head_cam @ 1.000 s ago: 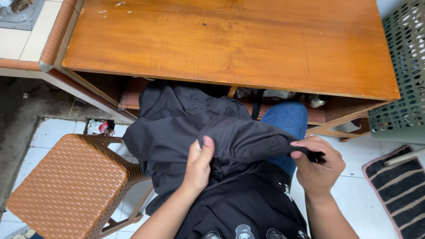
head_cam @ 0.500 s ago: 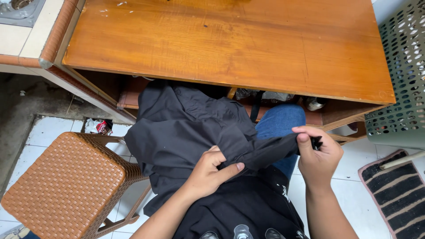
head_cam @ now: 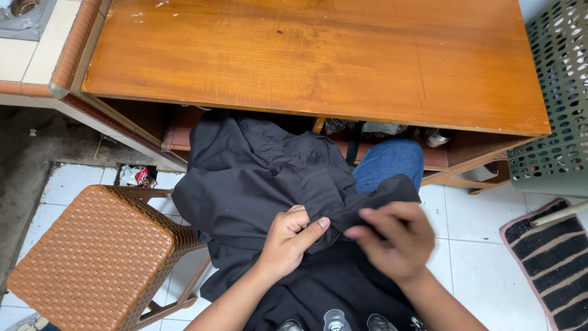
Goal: The person sits on a low stool and uses a small knife to cut the seam of a black garment held on their lap. They manipulate the fabric with both hands to align the edges and make precise cuts along the seam line.
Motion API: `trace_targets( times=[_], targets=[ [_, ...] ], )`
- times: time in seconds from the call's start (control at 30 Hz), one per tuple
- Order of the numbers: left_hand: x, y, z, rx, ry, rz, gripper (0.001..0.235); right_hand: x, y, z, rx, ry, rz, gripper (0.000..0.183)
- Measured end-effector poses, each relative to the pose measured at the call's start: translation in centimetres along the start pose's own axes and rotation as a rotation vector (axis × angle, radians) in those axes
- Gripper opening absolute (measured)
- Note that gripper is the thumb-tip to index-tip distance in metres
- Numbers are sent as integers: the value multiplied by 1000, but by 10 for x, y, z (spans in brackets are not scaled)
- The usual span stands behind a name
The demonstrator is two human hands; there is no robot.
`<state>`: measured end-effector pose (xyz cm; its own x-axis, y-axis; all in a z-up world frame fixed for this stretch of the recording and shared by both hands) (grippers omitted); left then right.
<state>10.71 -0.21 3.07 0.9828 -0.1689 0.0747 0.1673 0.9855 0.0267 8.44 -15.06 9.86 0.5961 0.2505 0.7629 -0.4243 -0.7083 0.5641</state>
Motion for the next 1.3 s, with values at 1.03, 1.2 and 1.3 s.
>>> trace_targets(
  times=[1.03, 1.2, 1.3],
  targets=[
    [0, 53, -68, -417, 116, 535, 23, -30, -1, 179, 456, -666, 88, 21],
    [6, 50, -75, -445, 119, 536, 21, 29, -8, 190, -136, -103, 33, 14],
    [5, 46, -52, -345, -17, 460, 20, 55, -32, 192, -286, -65, -102, 15]
  ],
)
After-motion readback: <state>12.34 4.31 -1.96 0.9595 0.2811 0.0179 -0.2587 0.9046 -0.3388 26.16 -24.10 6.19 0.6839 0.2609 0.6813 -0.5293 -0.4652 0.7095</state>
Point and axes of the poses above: each hand's wrist, its own x-axis towards the middle knuckle, its own y-axis out of the back of the hand, z = x × y, the point moved 9 cm from there along x, towards the middle knuckle, and after that the axes turned 5 degrees about y, right-handed, at the moved point
